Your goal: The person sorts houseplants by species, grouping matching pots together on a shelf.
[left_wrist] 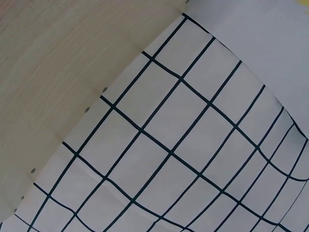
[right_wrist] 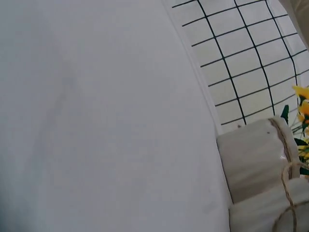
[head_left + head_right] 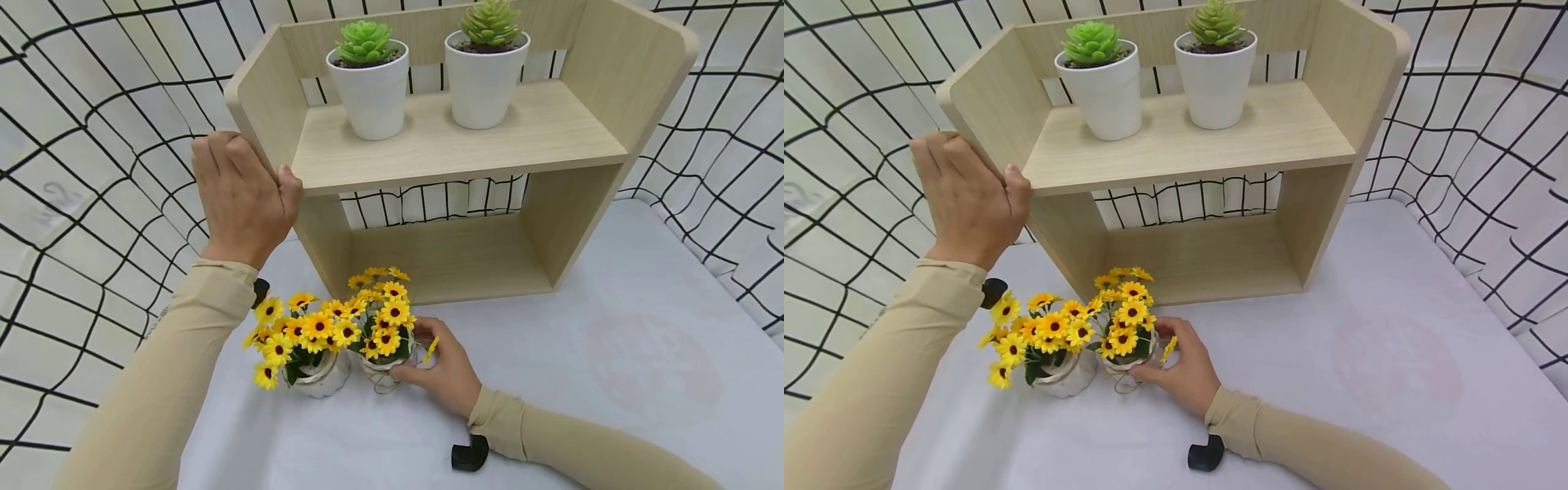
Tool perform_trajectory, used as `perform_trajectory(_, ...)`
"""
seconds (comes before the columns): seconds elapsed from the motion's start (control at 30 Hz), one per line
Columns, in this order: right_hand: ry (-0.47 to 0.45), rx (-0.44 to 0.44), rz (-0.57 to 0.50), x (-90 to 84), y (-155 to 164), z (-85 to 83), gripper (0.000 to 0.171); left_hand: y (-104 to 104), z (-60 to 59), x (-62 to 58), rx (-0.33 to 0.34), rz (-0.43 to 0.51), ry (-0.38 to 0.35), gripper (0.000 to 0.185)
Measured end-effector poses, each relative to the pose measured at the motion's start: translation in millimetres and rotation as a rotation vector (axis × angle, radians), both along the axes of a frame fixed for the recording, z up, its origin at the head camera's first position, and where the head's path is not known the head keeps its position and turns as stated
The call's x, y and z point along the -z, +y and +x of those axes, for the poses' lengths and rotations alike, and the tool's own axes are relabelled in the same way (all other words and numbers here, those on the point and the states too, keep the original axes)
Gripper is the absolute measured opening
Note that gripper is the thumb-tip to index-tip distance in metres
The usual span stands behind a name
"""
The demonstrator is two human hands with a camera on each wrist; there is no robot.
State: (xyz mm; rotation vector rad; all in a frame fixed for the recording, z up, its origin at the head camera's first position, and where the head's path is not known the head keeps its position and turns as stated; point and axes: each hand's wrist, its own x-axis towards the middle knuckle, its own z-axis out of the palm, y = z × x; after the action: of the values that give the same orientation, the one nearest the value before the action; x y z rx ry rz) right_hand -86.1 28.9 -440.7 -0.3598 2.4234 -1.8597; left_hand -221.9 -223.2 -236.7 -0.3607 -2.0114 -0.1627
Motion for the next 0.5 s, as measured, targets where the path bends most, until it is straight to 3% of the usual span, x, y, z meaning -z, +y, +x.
perform_trajectory(0.23, -0.08, 0.067, -0.068, 2.1, -16, 8.9, 0.093, 0, 0.5, 0.8, -0.005, 0.0, -0.009, 0.036)
perform_trajectory(0.5, -0.046, 0.118, -0.073, 3.6, -23, 7.0, 0.09, 0, 0.1, 0.8, -0.009, -0.002, -0.006, 0.036)
